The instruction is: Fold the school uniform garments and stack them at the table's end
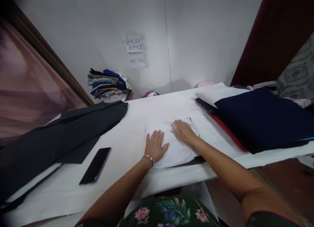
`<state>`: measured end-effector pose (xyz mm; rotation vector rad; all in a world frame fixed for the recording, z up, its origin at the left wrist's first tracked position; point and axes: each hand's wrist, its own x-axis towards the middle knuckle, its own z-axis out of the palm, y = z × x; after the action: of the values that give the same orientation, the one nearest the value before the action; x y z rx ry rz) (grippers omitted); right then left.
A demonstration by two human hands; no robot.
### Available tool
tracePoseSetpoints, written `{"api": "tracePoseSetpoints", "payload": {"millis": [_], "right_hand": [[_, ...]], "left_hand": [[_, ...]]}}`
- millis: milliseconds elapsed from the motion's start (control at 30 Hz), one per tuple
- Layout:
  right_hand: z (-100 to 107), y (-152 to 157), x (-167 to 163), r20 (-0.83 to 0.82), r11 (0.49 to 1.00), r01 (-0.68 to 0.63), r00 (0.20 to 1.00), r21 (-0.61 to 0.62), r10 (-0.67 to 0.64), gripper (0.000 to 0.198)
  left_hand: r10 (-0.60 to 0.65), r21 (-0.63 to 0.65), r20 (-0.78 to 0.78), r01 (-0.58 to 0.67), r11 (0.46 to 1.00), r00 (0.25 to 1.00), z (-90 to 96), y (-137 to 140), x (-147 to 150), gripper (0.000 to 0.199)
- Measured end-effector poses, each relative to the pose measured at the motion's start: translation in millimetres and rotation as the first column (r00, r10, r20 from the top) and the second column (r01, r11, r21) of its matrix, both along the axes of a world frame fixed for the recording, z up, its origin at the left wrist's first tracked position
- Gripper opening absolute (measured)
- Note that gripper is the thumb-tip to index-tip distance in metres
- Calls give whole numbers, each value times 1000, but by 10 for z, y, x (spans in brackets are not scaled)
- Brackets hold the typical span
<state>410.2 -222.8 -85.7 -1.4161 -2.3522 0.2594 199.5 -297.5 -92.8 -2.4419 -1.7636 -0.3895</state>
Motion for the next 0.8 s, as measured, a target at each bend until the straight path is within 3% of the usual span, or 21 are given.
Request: {"api": "tracePoseSetpoints", "payload": {"millis": [67,133,233,300,500,633,733,800], "right_hand": [[104,278,65,-32,993,113,993,24,-112,50],[174,548,142,-23,977,208,978,-37,-209,50],[204,811,257,-2,947,274,960,-165,-278,48],[196,887,317,-1,940,289,956,-184,-294,43],[108,928,373,60,898,395,918,-193,-391,28],[75,906,350,132,874,447,894,-188,-429,31],[169,807,271,155,886,446,891,-126,-427,37],[258,682,147,137,929,369,922,-36,-361,41]], "left_hand": [[3,3,-2,-3,1000,1000,0,6,9,60],[9,8,-3,-9,1000,1000,-2,4,13,60],[15,8,-4,-15,1000,1000,7,-9,13,60],[17,3,-5,-17,1000,1000,20,-17,15,60],[15,-1,-3,-15,1000,1000,29,-15,19,60],[16,2,-2,-16,1000,1000,18,-9,16,60],[20,2,-7,-20,1000,1000,11,-9,16,61],[21,4,-11,-21,1000,1000,6,-10,17,60]]}}
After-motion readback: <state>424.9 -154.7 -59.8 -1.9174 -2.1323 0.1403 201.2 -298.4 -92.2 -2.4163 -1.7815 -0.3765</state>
